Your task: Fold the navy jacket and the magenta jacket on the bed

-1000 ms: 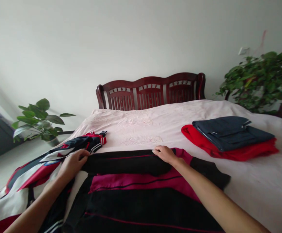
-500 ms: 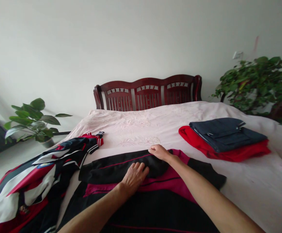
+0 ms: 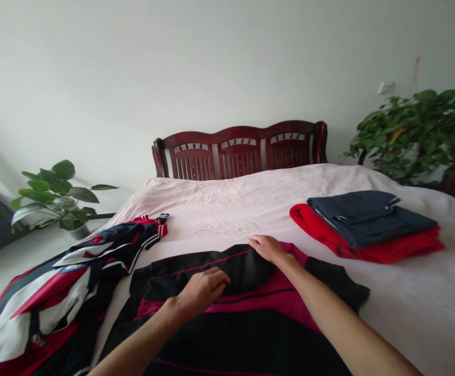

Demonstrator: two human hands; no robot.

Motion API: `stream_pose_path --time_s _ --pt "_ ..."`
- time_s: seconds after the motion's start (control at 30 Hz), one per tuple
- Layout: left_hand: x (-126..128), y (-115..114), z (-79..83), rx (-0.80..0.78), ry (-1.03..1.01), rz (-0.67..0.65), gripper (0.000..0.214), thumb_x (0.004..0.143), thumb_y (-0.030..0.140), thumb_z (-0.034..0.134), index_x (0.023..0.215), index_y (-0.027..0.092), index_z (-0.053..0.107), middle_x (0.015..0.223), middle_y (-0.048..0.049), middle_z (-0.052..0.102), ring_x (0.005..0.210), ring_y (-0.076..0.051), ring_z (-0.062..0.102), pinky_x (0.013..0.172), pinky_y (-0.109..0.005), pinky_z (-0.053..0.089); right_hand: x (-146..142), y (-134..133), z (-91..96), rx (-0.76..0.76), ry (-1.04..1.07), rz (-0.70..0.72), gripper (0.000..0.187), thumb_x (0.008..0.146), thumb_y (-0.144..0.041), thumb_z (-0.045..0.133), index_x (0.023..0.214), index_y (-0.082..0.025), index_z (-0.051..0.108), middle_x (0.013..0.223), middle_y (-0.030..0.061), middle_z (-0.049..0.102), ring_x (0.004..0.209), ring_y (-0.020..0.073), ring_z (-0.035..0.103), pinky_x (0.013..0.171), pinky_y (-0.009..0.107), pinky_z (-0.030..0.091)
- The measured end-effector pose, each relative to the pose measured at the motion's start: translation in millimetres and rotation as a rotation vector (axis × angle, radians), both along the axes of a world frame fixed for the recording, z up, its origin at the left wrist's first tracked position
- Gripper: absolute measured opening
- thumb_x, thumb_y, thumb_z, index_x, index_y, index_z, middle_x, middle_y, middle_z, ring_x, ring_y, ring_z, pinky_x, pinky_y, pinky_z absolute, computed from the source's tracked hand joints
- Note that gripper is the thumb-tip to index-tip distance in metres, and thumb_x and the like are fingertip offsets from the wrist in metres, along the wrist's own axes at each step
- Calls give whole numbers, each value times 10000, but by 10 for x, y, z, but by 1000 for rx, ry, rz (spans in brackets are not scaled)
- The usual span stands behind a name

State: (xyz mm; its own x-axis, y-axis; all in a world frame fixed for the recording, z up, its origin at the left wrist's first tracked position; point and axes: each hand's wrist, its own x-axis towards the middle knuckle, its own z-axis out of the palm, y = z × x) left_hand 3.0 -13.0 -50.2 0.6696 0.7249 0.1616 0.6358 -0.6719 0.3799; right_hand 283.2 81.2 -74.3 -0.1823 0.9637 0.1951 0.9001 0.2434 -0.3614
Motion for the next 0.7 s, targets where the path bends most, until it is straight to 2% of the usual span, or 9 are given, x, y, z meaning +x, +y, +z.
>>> stream_pose_path --time_s 0.1,0.17,0.2,0.23,0.33,0.47,0.53,0.6,0.7 --pt "-574 106 49 155 -27 443 272 953 287 441 1103 261 665 1099 -53 678 1036 -212 626 931 -331 469 279 -63 11 25 -57 10 348 957 -428 481 808 -234 728 942 65 744 937 212 633 816 300 389" --pt "-963 182 30 236 125 755 353 937 378 474 1222 253 641 1239 -101 634 1152 -309 569 996 -458 425 420 -80 -5 28 -84 14 323 933 -426 531 752 -228 710 905 61 735 924 209 630 815 295 391" --pt "-1131 213 4 241 195 870 402 930 429 480 1255 246 630 1272 -123 614 1196 -350 539 1011 -508 400 470 -79 -19 32 -92 10 304 924 -411 549 738 -224 699 891 58 729 915 204 628 805 286 391" --pt "-1272 238 -31 222 256 918 433 924 467 481 1265 244 628 1266 -132 613 1204 -366 532 1013 -528 388 507 -72 -35 37 -96 2 282 920 -388 557 736 -221 691 886 55 724 909 196 625 796 277 390" --pt "-1528 288 -154 122 305 843 421 939 474 435 1208 228 647 1141 -125 645 1107 -308 598 962 -439 432 577 -40 -85 63 -89 -51 255 940 -331 516 780 -217 679 907 58 719 902 187 620 763 266 384" --pt "-1628 367 -250 61 193 819 360 944 454 418 1102 235 655 1080 -95 667 1035 -251 638 877 -336 466 680 -56 -164 53 -81 -139 234 915 -371 550 781 -230 680 863 67 724 855 219 634 705 284 381" --pt "-1665 416 -249 14 154 841 311 921 456 464 1068 260 655 1050 -57 697 998 -231 662 841 -307 479 753 -77 -191 34 -69 -174 246 912 -386 549 782 -237 693 839 68 731 842 228 649 696 287 395" --pt "-1707 443 -213 -25 137 855 298 896 463 504 1048 264 666 1003 -33 723 960 -220 682 813 -288 492 840 -81 -178 26 -41 -203 323 961 -368 452 825 -239 715 861 66 744 858 215 667 713 279 423" --pt "-1732 405 -116 8 122 939 418 911 503 449 1152 238 663 1114 -89 709 1045 -287 661 868 -369 498 960 -63 -73 50 6 -278 491 1009 -294 249 955 -218 732 937 84 754 916 198 681 771 272 460"
